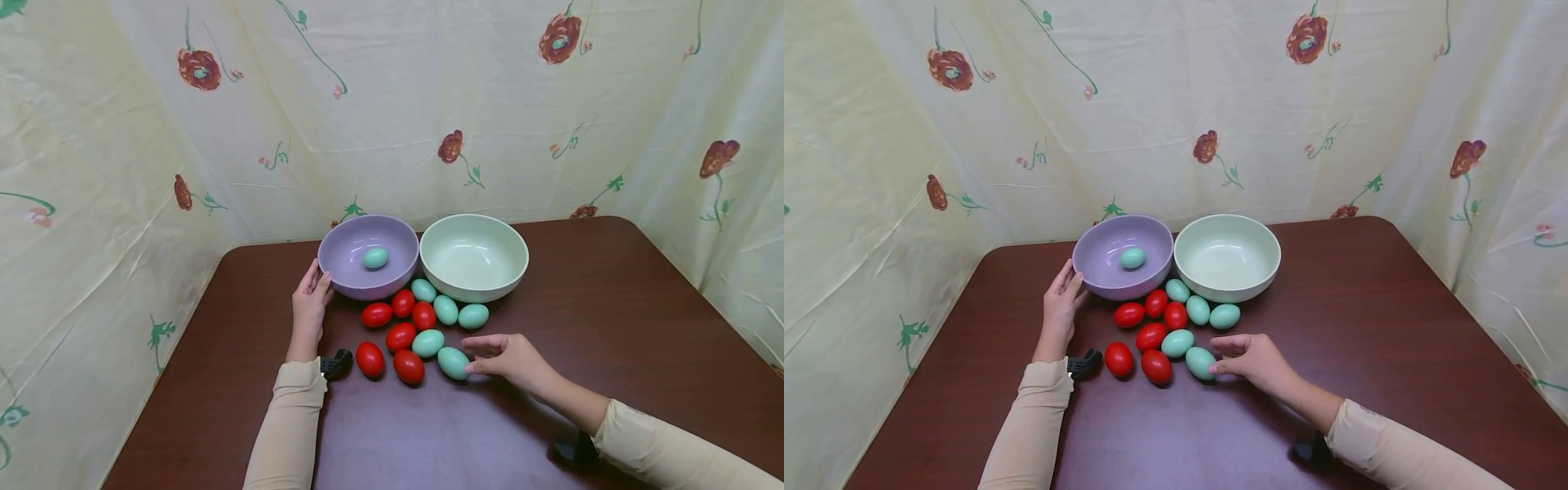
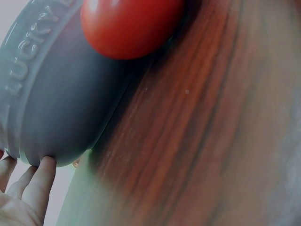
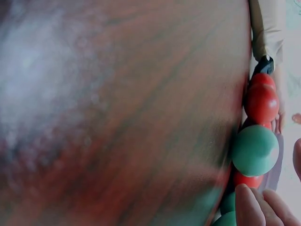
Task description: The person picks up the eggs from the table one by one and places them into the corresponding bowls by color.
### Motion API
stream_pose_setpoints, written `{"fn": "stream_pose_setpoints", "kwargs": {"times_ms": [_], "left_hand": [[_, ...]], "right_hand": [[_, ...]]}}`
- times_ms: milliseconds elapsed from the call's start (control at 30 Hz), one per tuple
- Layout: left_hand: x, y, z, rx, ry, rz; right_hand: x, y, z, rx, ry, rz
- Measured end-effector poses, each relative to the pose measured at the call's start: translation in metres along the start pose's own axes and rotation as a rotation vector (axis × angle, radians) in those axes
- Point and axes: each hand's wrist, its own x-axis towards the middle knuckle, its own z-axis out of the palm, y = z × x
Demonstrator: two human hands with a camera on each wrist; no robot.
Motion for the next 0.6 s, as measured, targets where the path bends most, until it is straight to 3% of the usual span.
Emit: {"fn": "stream_pose_setpoints", "kwargs": {"times_ms": [267,600], "left_hand": [[-0.0006,0.0012,-0.0008,-0.011,0.006,-0.004],[0.0001,0.0003,0.0002,-0.030,-0.010,-0.003]], "right_hand": [[0.0028,-0.0006,0.0041,-0.009,-0.044,-0.026],[0.0048,0.0000,0.0096,-0.047,-0.033,-0.024]]}}
